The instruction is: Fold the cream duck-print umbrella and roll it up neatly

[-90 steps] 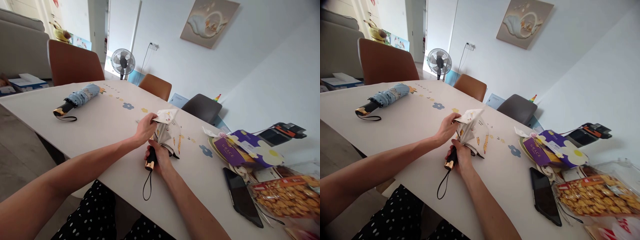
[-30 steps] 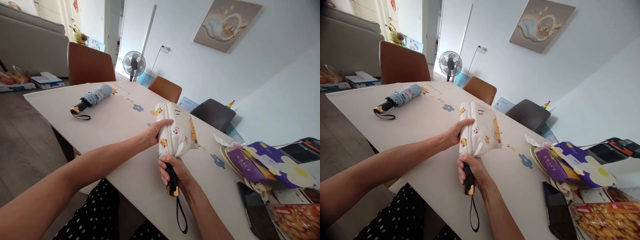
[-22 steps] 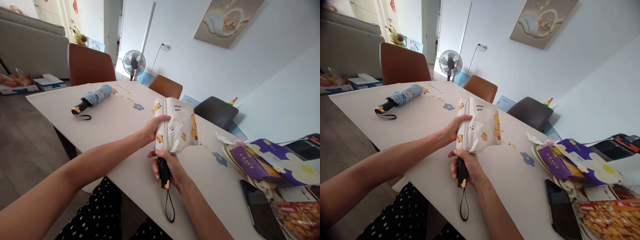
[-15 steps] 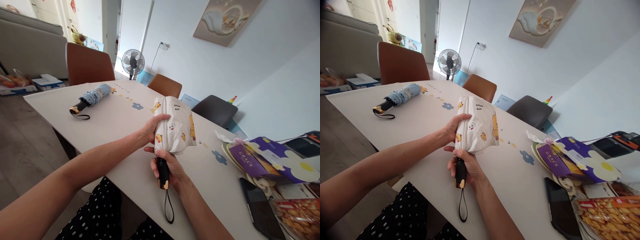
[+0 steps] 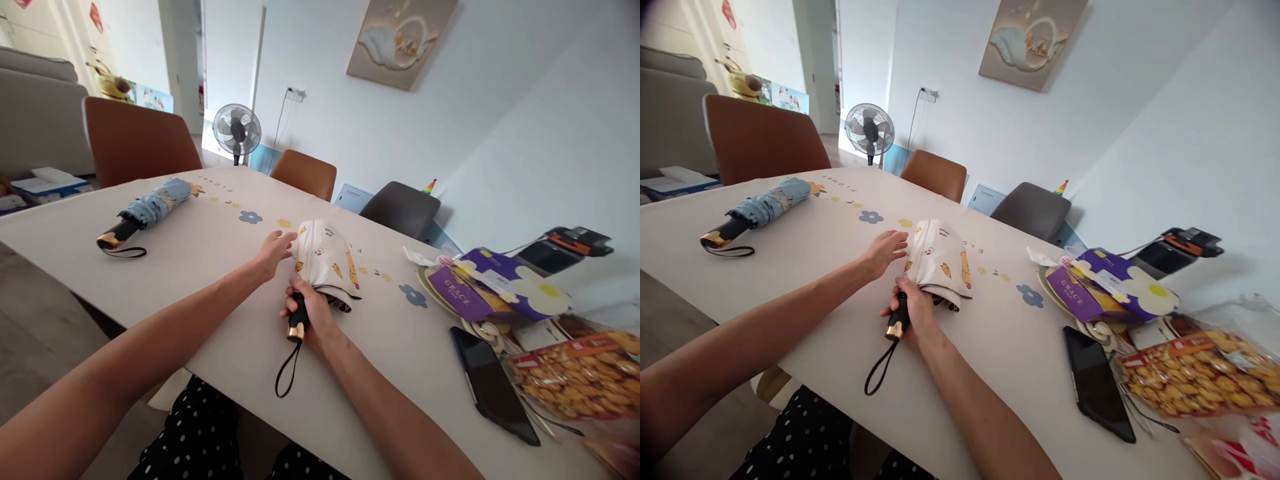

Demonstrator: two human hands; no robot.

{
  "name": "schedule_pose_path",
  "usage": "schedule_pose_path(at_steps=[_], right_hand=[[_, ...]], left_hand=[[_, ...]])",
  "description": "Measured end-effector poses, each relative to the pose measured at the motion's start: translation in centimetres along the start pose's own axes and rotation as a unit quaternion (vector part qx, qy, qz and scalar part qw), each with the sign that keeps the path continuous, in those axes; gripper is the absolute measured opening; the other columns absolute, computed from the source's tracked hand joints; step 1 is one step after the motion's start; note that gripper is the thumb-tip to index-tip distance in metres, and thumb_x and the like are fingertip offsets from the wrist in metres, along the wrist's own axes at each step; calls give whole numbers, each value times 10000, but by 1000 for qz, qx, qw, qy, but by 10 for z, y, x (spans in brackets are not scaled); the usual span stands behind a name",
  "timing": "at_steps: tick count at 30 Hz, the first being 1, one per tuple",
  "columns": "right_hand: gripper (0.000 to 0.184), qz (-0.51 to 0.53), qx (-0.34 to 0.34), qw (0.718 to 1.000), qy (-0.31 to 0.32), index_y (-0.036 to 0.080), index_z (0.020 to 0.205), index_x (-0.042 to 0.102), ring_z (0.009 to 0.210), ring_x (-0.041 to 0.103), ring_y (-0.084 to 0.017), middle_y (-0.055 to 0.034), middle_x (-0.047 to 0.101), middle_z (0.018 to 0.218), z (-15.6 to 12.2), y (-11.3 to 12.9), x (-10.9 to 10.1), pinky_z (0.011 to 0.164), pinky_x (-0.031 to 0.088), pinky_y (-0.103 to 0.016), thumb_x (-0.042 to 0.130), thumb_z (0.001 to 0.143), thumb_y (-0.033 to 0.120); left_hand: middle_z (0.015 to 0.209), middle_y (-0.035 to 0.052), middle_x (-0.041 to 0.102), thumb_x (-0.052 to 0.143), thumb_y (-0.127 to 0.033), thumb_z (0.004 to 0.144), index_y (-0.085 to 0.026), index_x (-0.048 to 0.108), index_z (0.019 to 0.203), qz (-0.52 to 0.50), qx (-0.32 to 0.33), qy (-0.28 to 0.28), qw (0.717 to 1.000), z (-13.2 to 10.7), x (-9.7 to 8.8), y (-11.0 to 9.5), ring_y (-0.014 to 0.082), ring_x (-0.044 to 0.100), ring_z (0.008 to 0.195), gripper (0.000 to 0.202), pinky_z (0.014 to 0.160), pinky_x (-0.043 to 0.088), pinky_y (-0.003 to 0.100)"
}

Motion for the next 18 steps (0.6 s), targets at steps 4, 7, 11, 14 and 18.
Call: schedule_pose_path(at_steps=[4,7,11,14,18], right_hand=[[178,72,42,996,-32,170,662,487,408,434,-76,39,443,518,12,9,-3,395,443,-228,618,715,279],[161,112,31,993,-32,161,652,474,406,422,-73,37,439,518,14,10,-3,390,433,-229,591,729,240],[167,140,11,990,4,156,659,486,418,431,-81,36,426,488,15,2,-3,367,400,-206,569,744,274],[157,149,-23,988,34,166,656,478,404,426,-91,41,418,449,20,-4,-5,394,426,-226,552,747,269],[148,161,-60,984,36,194,710,461,487,508,-102,18,568,633,18,-3,-6,411,419,-213,526,766,315]], left_hand=[[1156,103,560,603,-358,705,-171,513,1068,98,89,30,991,-10,7,-1,194,533,1058,418,874,430,323],[1124,61,584,574,-328,726,-208,546,1044,207,155,61,964,-26,16,-5,206,528,1053,341,867,422,328],[1116,28,578,531,-317,751,-248,591,986,340,226,77,910,-39,25,-5,217,512,1062,252,844,422,330],[1091,28,585,511,-323,770,-244,601,977,404,286,129,859,-41,35,-6,197,523,1024,240,871,406,323],[1044,36,614,525,-285,756,-224,618,951,523,379,248,722,-42,57,-9,206,486,1066,224,960,323,342]])
Point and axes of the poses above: each hand's wrist, its own z-axis towards the middle knuckle, its own x-axis out of the palm, y = z × x, the point moved 1 cm from there along z, towards the middle knuckle
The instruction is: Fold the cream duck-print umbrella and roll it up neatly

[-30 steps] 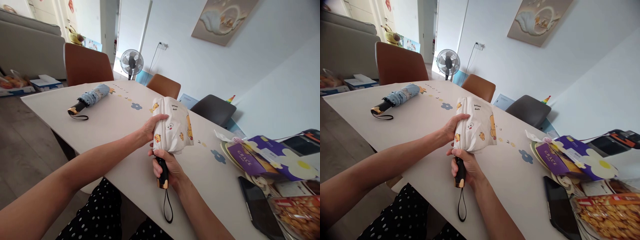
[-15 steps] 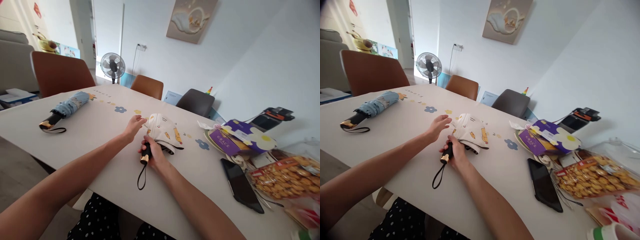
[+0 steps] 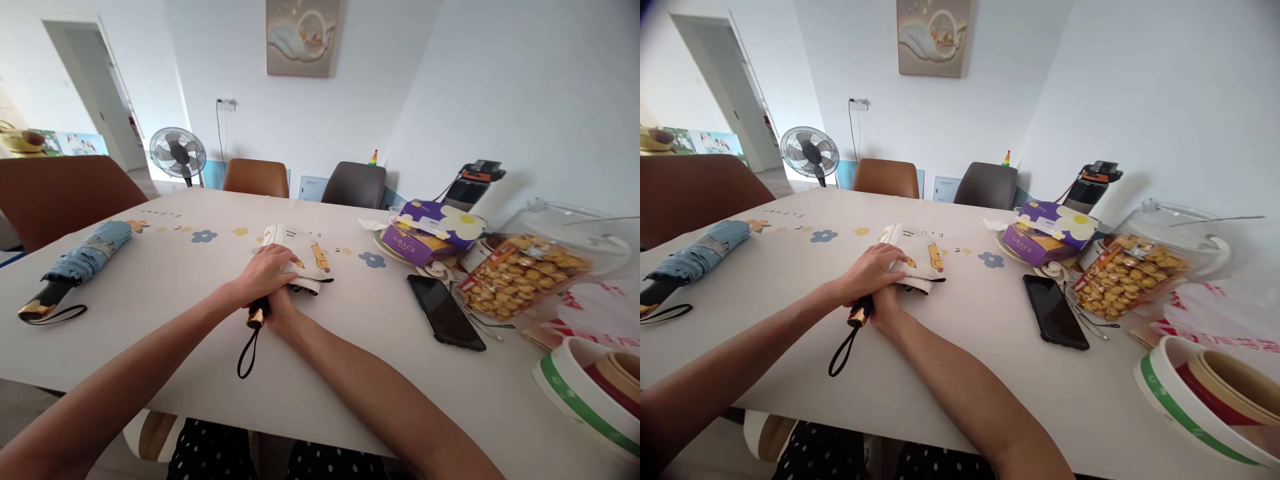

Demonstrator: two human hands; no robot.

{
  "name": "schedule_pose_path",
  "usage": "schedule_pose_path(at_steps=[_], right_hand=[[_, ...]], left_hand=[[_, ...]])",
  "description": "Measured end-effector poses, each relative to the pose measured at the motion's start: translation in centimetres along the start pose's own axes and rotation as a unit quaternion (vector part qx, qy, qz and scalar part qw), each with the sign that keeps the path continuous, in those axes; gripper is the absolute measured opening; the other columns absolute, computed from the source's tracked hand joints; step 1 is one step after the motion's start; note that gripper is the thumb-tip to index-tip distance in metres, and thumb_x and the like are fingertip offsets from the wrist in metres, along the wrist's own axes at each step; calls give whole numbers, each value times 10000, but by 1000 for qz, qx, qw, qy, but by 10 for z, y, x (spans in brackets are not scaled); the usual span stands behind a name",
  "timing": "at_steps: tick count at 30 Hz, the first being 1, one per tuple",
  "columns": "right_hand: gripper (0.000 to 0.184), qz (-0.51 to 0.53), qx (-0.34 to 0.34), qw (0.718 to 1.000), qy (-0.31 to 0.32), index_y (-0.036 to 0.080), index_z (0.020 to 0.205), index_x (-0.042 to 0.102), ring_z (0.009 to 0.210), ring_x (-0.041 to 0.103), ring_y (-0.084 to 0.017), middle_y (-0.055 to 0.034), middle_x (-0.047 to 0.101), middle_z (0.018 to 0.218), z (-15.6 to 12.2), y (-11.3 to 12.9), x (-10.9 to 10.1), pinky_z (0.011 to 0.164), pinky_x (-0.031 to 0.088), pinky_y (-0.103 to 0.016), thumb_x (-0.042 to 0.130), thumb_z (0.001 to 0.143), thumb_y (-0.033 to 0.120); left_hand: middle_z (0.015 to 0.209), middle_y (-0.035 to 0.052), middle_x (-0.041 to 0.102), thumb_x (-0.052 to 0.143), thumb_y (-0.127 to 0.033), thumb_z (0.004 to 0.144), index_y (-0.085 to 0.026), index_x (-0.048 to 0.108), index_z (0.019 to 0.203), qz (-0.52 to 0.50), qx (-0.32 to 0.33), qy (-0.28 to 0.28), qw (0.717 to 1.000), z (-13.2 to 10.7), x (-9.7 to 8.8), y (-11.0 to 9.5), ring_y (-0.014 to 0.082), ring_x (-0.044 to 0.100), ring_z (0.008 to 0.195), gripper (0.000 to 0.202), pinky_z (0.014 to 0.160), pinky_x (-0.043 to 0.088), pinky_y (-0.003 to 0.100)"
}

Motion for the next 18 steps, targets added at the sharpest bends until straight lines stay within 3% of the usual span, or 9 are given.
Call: schedule_pose_path(at_steps=[2,4,9,13,18], right_hand=[[174,1,-14,1000,26,203,728,451,519,526,-89,23,601,746,-4,3,1,422,408,-200,509,781,358],[212,-12,-19,999,48,198,712,437,505,519,-80,36,587,719,-8,5,1,431,396,-196,500,788,386],[264,-7,-19,999,29,189,685,424,496,494,-70,58,544,617,-11,6,2,445,399,-181,552,756,409],[201,-8,-21,1000,15,185,717,470,500,513,-92,41,548,593,-7,4,0,440,427,-198,570,745,357],[125,-48,44,998,-12,145,669,493,395,507,-125,14,490,460,0,3,-3,379,426,-238,544,727,244]], left_hand=[[1011,45,623,536,-261,737,-216,625,948,75,49,54,994,9,1,-6,221,494,1040,234,966,295,372],[969,56,628,541,-221,718,-208,631,916,138,92,86,982,16,2,-12,232,507,1001,218,951,285,395],[821,97,609,469,-88,721,-172,604,736,242,149,95,954,30,11,-20,235,526,875,160,820,343,377],[811,107,592,417,-64,756,-165,588,766,288,114,63,949,41,18,-23,233,520,850,199,697,362,339],[896,86,627,394,-167,822,-197,569,919,229,-24,-36,972,47,5,-20,239,552,856,202,597,342,307]])
Point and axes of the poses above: each hand's wrist, its own z-axis towards the middle knuckle, its own x-axis out of the palm, y = z × x, the point moved 1 cm from there along z, towards the middle knuckle
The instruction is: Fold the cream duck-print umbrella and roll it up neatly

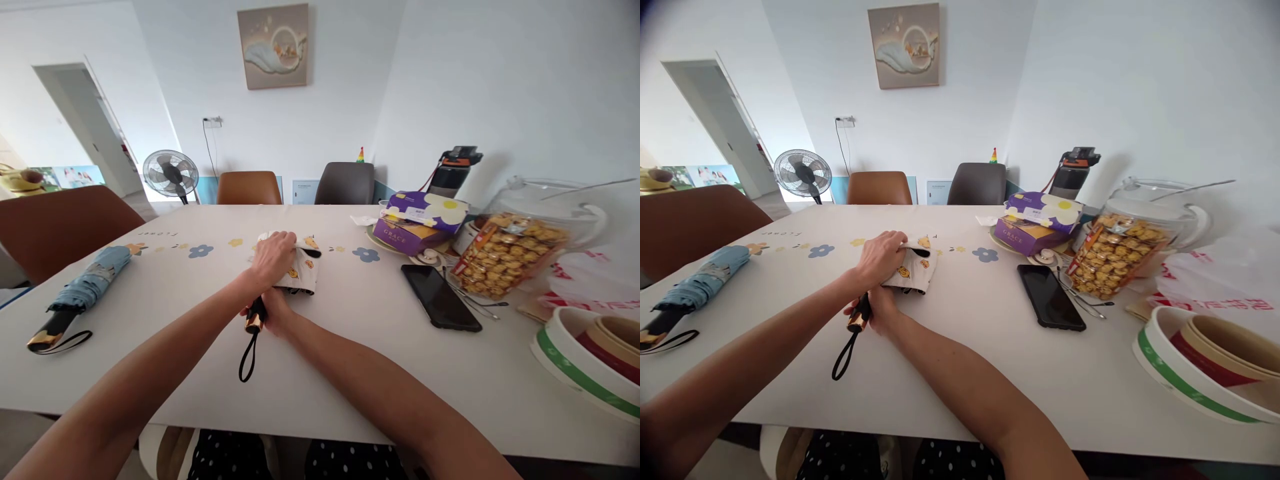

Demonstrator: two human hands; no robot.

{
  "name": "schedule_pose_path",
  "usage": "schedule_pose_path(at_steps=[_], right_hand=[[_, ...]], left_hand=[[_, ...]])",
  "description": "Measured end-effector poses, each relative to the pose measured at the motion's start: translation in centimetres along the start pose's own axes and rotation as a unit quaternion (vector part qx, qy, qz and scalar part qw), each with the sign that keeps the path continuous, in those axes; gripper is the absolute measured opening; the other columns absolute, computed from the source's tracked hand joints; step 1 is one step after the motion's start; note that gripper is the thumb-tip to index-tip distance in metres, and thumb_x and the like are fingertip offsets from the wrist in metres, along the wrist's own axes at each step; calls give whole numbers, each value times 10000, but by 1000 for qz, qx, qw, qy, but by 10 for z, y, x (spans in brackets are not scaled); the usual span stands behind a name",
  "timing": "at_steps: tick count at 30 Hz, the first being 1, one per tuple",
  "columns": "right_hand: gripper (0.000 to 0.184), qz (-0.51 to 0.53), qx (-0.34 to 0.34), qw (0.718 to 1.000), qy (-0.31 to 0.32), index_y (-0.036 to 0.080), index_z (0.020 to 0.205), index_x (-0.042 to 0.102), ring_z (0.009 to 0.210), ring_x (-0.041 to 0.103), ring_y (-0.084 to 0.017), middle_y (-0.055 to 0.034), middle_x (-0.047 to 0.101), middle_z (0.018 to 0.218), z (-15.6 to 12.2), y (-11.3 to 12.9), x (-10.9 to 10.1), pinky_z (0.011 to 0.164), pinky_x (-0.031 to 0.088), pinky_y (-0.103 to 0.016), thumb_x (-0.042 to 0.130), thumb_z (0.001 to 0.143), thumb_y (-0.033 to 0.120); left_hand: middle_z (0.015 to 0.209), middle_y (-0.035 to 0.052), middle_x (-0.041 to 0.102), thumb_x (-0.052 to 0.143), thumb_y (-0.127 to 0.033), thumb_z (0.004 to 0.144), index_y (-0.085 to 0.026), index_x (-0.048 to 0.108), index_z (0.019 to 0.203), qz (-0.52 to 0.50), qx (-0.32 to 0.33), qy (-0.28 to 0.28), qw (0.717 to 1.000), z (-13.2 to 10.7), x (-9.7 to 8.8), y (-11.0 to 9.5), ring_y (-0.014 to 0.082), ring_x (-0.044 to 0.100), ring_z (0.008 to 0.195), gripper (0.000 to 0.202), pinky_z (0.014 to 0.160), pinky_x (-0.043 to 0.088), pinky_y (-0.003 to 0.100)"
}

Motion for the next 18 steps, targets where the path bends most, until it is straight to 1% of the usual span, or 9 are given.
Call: schedule_pose_path(at_steps=[2,4,6,8,11,13,16,18], right_hand=[[120,-8,38,999,-16,150,665,476,384,518,-130,24,473,450,-1,2,1,365,423,-233,552,716,228],[128,2,55,998,-21,155,664,464,396,524,-123,32,471,469,-3,4,2,373,434,-228,567,709,216],[139,28,48,998,-19,154,658,460,395,500,-100,37,467,493,-5,5,4,386,448,-229,587,700,192],[147,56,35,998,-17,152,658,466,392,463,-77,44,463,517,-5,5,4,401,464,-234,610,687,169],[166,75,35,997,-3,152,669,481,415,451,-70,40,474,547,-5,4,3,410,473,-239,646,677,174],[181,77,36,996,-3,149,685,496,425,451,-71,37,481,560,-5,5,3,402,467,-236,668,676,201],[224,82,31,996,-9,142,722,514,420,445,-65,41,477,571,-9,7,5,385,449,-224,699,675,261],[258,87,28,996,-13,146,737,511,414,439,-59,44,476,577,-11,9,7,377,434,-212,705,680,307]], left_hand=[[877,66,643,380,-213,840,-225,553,979,-35,-73,-19,997,-1,-6,10,232,573,799,222,591,338,299],[803,48,645,378,-240,842,-242,546,992,-68,-135,-35,988,-5,-9,22,223,582,732,225,597,342,294],[738,31,629,407,-248,821,-243,550,955,-117,-183,-58,974,-12,-11,35,210,577,693,195,599,355,285],[714,17,611,443,-238,789,-235,549,892,-190,-220,-90,953,-19,-9,47,183,562,649,148,578,371,267],[663,-5,563,469,-259,763,-214,511,787,-318,-274,-132,898,-30,-4,61,123,489,477,66,465,369,242],[588,-25,500,484,-303,754,-205,473,727,-382,-312,-147,858,-36,1,68,96,418,380,103,382,338,234],[514,-46,421,514,-327,726,-194,462,679,-447,-368,-161,799,-44,10,74,81,378,345,151,338,332,226],[501,-47,415,527,-321,712,-185,475,671,-485,-406,-165,757,-49,17,76,76,374,355,151,339,348,223]])
Point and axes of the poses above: each hand's wrist, its own z-axis towards the middle knuckle, its own x-axis out of the palm, y = z × x, the point moved 1 cm from there along z, towards the middle knuckle
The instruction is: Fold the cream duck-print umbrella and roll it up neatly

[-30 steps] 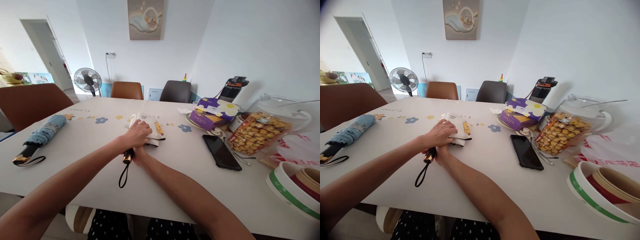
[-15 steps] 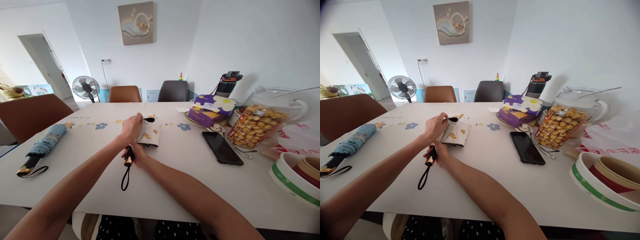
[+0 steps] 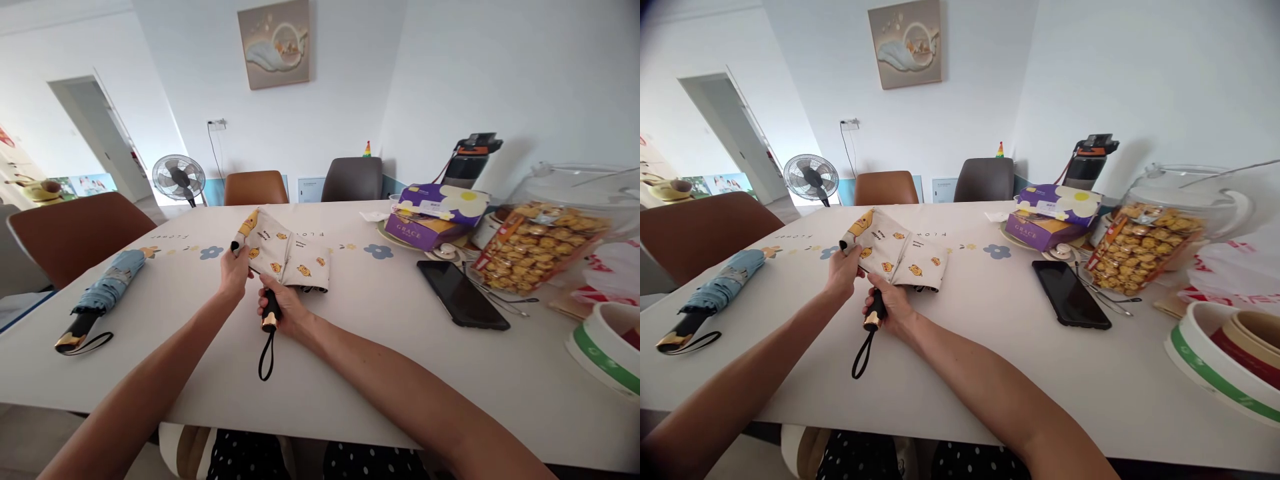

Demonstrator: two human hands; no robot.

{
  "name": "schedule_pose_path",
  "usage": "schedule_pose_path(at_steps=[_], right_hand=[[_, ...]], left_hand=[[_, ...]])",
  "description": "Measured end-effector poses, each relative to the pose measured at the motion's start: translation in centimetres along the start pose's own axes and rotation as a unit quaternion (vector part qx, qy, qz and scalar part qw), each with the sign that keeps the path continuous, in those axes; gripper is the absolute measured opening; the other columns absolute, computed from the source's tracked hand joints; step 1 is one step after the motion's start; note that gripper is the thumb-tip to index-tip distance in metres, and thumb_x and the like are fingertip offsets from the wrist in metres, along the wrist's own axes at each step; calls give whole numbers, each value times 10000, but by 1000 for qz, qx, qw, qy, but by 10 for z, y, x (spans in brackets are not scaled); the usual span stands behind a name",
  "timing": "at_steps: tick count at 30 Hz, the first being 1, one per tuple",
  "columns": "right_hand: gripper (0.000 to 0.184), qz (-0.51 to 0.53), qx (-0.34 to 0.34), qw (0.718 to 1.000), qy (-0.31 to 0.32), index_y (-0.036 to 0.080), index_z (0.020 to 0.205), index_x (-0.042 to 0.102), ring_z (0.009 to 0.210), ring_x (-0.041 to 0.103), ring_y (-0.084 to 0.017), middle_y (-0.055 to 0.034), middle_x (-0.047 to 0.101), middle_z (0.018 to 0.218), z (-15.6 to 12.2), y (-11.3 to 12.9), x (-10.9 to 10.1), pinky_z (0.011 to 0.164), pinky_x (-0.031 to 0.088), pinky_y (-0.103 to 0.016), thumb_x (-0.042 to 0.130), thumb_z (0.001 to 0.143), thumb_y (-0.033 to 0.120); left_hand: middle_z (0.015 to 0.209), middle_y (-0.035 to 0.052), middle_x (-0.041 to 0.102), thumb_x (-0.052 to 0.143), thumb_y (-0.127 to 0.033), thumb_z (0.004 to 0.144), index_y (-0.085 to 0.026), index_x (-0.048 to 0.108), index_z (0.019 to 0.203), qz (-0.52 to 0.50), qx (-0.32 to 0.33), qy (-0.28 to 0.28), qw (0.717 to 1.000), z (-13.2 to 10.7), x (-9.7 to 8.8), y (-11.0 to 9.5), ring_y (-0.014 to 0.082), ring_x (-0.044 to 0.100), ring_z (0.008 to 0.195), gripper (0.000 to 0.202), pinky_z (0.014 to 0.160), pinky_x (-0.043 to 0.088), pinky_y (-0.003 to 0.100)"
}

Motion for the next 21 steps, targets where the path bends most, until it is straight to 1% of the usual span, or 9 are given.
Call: schedule_pose_path(at_steps=[2,3,6,8,11,15,18,21], right_hand=[[307,2,5,1000,-6,157,740,495,398,424,-54,45,472,574,-1,2,1,362,415,-203,680,702,398],[344,3,13,1000,-7,162,741,486,388,415,-54,45,467,568,-1,3,1,351,403,-201,649,715,464],[456,13,33,999,4,185,781,474,365,390,-55,49,453,557,1,4,-1,331,376,-197,529,724,634],[473,19,24,999,18,206,828,470,363,382,-55,54,457,565,4,4,-3,329,367,-192,512,714,663],[434,10,13,1000,21,218,845,457,366,375,-52,58,463,578,8,3,-6,329,362,-185,567,706,615],[336,-12,18,1000,12,199,777,447,363,366,-45,56,453,574,9,3,-6,322,361,-183,598,738,497],[210,-19,6,1000,12,197,759,442,363,366,-45,57,453,578,9,4,-5,324,367,-182,583,765,353],[150,-18,1,1000,6,198,754,435,364,367,-45,56,452,586,8,4,-5,330,375,-185,547,780,295]], left_hand=[[500,-43,424,533,-321,710,-178,478,654,-32,-35,3,999,-1,-1,7,71,375,367,163,353,368,221],[498,-40,429,532,-325,714,-176,474,641,-43,-43,9,998,-1,-2,11,70,378,372,176,362,377,220],[468,-39,413,523,-351,734,-178,457,596,-62,-30,13,998,1,-6,15,70,374,372,231,370,382,219],[449,-40,401,515,-363,745,-179,457,585,-66,-12,3,998,4,-11,16,72,368,364,250,363,376,219],[421,-33,401,504,-384,755,-180,457,560,-42,1,-1,999,6,-17,14,79,376,348,286,356,368,218],[388,-22,395,498,-397,752,-177,452,523,-12,22,12,1000,4,-19,11,90,389,341,321,336,341,212],[430,-20,431,509,-374,732,-166,477,560,-46,23,18,999,5,-20,11,83,389,351,272,343,361,214],[492,-24,470,532,-340,694,-157,503,628,-87,-10,-4,996,9,-23,13,76,396,365,197,363,395,224]])
Point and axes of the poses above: each hand's wrist, its own z-axis towards the middle knuckle, its own x-axis out of the palm, y = z × x, the point moved 1 cm from there along z, towards the middle knuckle
